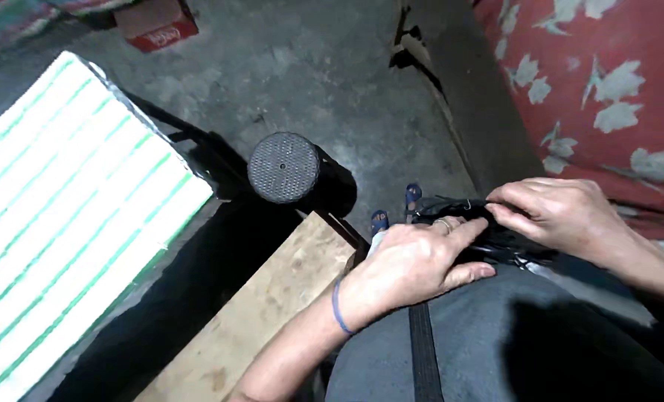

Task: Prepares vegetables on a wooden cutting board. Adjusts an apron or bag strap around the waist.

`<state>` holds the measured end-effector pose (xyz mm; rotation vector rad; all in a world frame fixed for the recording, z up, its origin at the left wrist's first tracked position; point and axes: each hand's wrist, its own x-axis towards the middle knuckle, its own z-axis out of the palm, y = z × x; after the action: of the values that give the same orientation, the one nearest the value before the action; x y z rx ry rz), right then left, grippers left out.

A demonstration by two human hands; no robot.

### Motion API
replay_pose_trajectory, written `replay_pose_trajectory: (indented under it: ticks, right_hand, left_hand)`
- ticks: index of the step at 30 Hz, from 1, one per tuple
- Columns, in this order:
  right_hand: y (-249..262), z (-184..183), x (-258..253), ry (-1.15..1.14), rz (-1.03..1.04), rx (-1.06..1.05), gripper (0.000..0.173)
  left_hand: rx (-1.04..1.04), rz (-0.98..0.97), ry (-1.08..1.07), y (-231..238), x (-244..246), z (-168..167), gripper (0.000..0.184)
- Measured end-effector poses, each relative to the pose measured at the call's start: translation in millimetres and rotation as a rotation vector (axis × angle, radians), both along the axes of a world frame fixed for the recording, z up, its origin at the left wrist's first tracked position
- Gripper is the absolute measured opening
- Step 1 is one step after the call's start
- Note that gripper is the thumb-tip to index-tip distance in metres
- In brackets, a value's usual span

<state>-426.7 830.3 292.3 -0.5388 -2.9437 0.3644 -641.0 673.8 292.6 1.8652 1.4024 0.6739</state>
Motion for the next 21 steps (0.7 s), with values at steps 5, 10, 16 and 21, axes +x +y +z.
replay_pose_trajectory:
  ticks: [5,10,16,21]
  right_hand:
    - [67.8,-11.7,-55.0,-0.086,0.095,0.040,0.033]
    - [143.0,-3.8,-94.0,-0.136,0.062,-0.157,0.030]
    - [267.3,-10.2,-137.3,-0.240,0.099,-0.510,0.022]
    - [361.0,-17.5,-194.0,-0.527,0.063,-0.459,0.026]
  left_hand:
    - [-0.297,-0.007,-0.054,40.3,-23.9,-21.3,0.042]
    - [-0.295,0.047,-0.099,123.8,-52.8,-34.0,0.040]
    - [-0.273,0.010,-0.030,272.8,-88.4,-30.8,0.034]
    - [-0.331,-0.016,-0.041,371.5,-133.2,-31.6,0.037]
